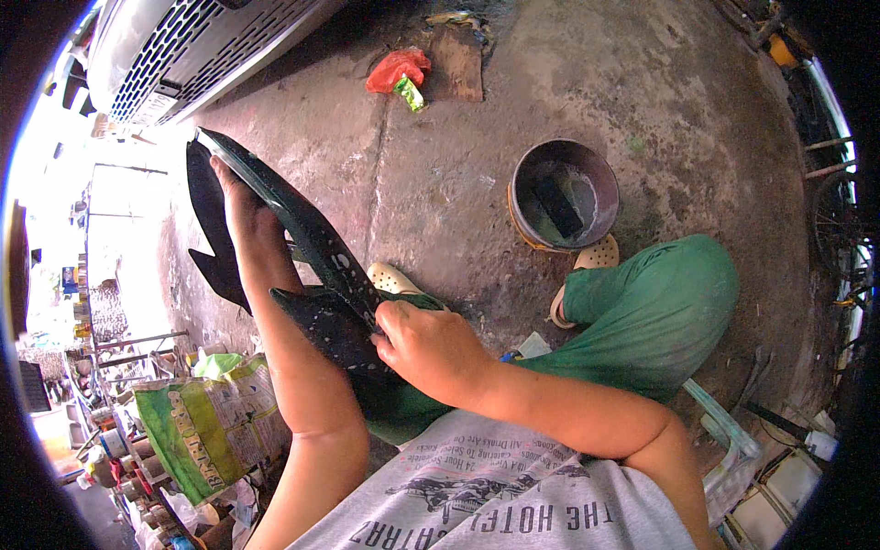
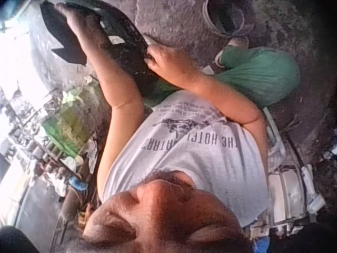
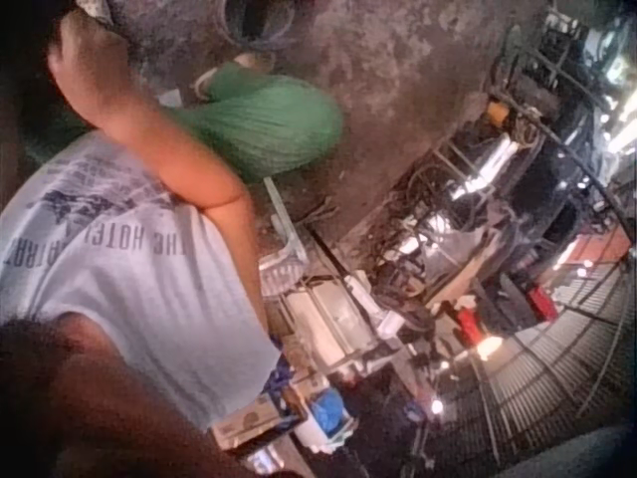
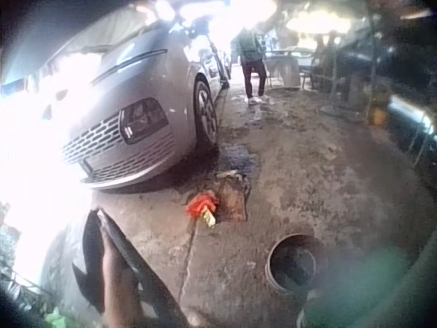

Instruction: The person sits on the floor and sands a dark green car bumper with a sanding block. They hold the bumper with one hand and sand various surfaces, including the edges and inner frame, while occasionally turning the part over to access different areas.

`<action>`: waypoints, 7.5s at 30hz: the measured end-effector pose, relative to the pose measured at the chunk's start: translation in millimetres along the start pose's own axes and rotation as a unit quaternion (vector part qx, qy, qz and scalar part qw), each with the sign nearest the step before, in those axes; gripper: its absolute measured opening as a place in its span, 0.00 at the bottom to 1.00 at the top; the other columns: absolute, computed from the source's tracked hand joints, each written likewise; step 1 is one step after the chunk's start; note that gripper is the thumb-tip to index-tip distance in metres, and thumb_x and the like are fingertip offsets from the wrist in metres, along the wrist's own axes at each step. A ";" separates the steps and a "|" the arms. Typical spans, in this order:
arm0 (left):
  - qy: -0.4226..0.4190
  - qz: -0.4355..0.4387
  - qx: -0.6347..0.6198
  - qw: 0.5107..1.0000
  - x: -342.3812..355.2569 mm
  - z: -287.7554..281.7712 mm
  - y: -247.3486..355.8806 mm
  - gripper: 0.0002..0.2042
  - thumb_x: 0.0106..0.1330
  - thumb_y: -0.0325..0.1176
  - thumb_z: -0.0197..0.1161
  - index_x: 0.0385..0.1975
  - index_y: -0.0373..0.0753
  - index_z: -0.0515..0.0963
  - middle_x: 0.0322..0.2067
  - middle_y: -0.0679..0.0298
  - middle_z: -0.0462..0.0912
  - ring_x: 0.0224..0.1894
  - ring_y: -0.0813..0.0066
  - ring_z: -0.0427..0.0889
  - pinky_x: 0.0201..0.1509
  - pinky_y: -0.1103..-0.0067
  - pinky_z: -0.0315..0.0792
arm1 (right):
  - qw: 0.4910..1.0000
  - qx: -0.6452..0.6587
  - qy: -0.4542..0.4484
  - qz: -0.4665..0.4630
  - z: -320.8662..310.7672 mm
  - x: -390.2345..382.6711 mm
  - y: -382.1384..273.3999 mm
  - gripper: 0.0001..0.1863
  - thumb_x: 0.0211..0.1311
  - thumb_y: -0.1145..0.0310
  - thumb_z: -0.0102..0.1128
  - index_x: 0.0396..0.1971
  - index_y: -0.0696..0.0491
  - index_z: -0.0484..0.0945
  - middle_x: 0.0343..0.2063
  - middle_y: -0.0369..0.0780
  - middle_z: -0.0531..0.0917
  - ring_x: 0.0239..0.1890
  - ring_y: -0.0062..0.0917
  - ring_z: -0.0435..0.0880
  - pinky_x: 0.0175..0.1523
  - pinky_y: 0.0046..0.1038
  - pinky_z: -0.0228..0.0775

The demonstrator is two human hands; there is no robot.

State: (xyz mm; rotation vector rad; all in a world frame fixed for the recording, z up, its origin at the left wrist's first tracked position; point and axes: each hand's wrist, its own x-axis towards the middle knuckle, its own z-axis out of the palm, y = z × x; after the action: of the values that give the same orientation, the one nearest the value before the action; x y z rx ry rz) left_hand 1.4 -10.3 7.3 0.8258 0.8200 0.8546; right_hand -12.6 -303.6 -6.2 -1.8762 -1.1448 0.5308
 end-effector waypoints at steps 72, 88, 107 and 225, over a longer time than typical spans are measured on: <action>-0.228 0.062 -0.182 0.954 -6.1 -28.1 2.8 0.19 0.76 0.54 0.48 0.33 0.46 0.73 0.22 0.62 0.78 0.18 0.66 0.77 0.19 0.71 0.73 | 0.975 0.104 0.115 -0.158 -5.5 22.7 -21.7 0.16 0.49 0.78 0.67 0.40 0.57 0.78 0.36 0.42 0.76 0.39 0.38 0.79 0.46 0.38 0.74; 0.014 0.123 -0.107 0.987 -15.5 8.7 7.3 0.20 0.77 0.54 0.45 0.33 0.44 0.73 0.18 0.64 0.74 0.17 0.69 0.74 0.20 0.74 0.71 | 0.971 0.045 0.093 -0.214 -18.0 42.8 -45.5 0.26 0.40 0.83 0.68 0.47 0.59 0.77 0.37 0.43 0.76 0.37 0.37 0.79 0.43 0.36 0.75; 0.081 0.109 -0.044 0.990 -39.1 38.1 15.4 0.27 0.68 0.63 0.56 0.29 0.41 0.76 0.19 0.64 0.74 0.18 0.70 0.75 0.23 0.74 0.73 | 0.976 0.034 0.089 -0.193 -29.4 37.5 -44.2 0.19 0.48 0.83 0.70 0.43 0.59 0.80 0.34 0.44 0.79 0.33 0.37 0.81 0.37 0.34 0.75; -0.256 0.069 -0.497 0.826 -27.4 -3.6 24.8 0.29 0.66 0.51 0.61 0.47 0.24 0.71 0.18 0.69 0.62 0.21 0.79 0.67 0.27 0.81 0.63 | 0.689 0.639 0.189 0.285 -24.9 49.6 111.8 0.14 0.70 0.60 0.57 0.49 0.50 0.76 0.42 0.35 0.81 0.45 0.23 0.78 0.47 0.33 0.70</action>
State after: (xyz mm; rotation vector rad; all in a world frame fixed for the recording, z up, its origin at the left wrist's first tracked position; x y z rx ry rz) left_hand -20.5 -23.1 34.5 0.1358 -0.2149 0.9693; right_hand 86.1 -295.9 -82.3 -0.8925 0.2455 0.8988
